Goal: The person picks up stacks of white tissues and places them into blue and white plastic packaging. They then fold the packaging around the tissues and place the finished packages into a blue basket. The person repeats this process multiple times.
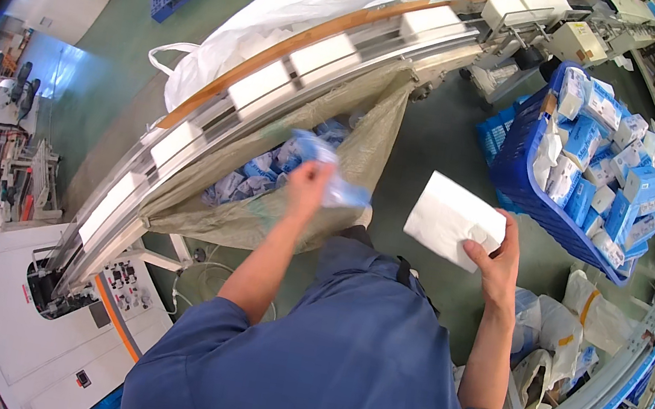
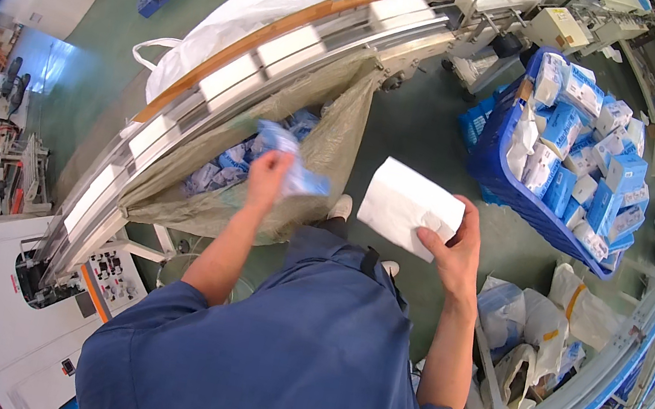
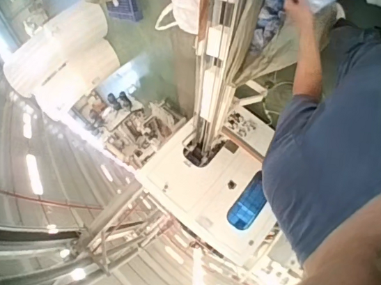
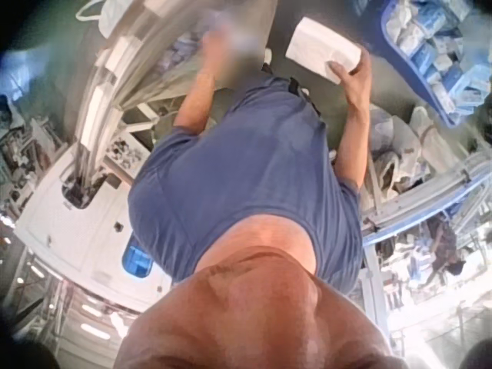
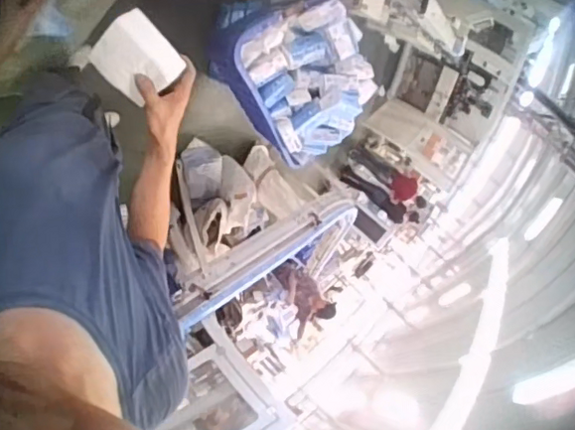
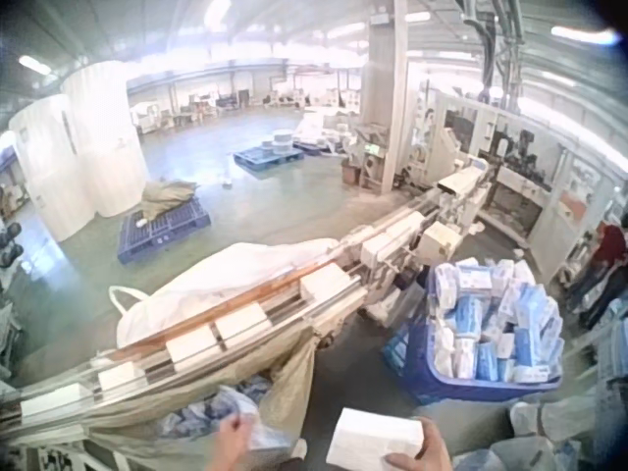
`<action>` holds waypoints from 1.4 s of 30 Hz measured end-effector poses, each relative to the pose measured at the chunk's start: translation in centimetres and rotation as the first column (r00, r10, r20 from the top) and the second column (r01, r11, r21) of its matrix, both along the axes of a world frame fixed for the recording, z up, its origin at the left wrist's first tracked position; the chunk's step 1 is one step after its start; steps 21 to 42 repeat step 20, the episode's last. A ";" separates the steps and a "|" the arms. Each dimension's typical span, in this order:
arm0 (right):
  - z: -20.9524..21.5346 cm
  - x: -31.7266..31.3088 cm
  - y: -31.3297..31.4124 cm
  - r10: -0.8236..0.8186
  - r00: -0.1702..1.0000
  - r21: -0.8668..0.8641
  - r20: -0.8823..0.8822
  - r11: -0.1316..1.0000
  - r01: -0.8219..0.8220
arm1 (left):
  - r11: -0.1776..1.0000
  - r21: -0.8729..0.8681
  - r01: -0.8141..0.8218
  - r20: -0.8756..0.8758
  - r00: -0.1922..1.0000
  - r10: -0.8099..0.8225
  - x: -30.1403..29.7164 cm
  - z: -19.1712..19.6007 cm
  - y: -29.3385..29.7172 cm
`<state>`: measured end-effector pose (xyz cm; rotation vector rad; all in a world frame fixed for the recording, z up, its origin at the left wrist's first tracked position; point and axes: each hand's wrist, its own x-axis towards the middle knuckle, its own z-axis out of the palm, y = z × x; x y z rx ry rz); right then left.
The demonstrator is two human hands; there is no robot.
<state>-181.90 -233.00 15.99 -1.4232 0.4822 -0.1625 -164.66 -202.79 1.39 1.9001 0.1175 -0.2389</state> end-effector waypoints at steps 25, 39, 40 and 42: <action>-1.5 1.7 0.6 -0.124 0.986 0.415 0.113 0.907 0.067 | 0.516 0.787 0.339 -0.357 0.932 -0.068 2.1 -4.0 10.4; -1.5 1.7 0.6 -0.124 0.986 0.415 0.113 0.907 0.067 | 0.516 0.787 0.339 -0.357 0.932 -0.068 2.1 -4.0 10.4; -1.5 1.7 0.6 -0.124 0.986 0.415 0.113 0.907 0.067 | 0.516 0.787 0.339 -0.357 0.932 -0.068 2.1 -4.0 10.4; -1.5 1.7 0.6 -0.124 0.986 0.415 0.113 0.907 0.067 | 0.516 0.787 0.339 -0.357 0.932 -0.068 2.1 -4.0 10.4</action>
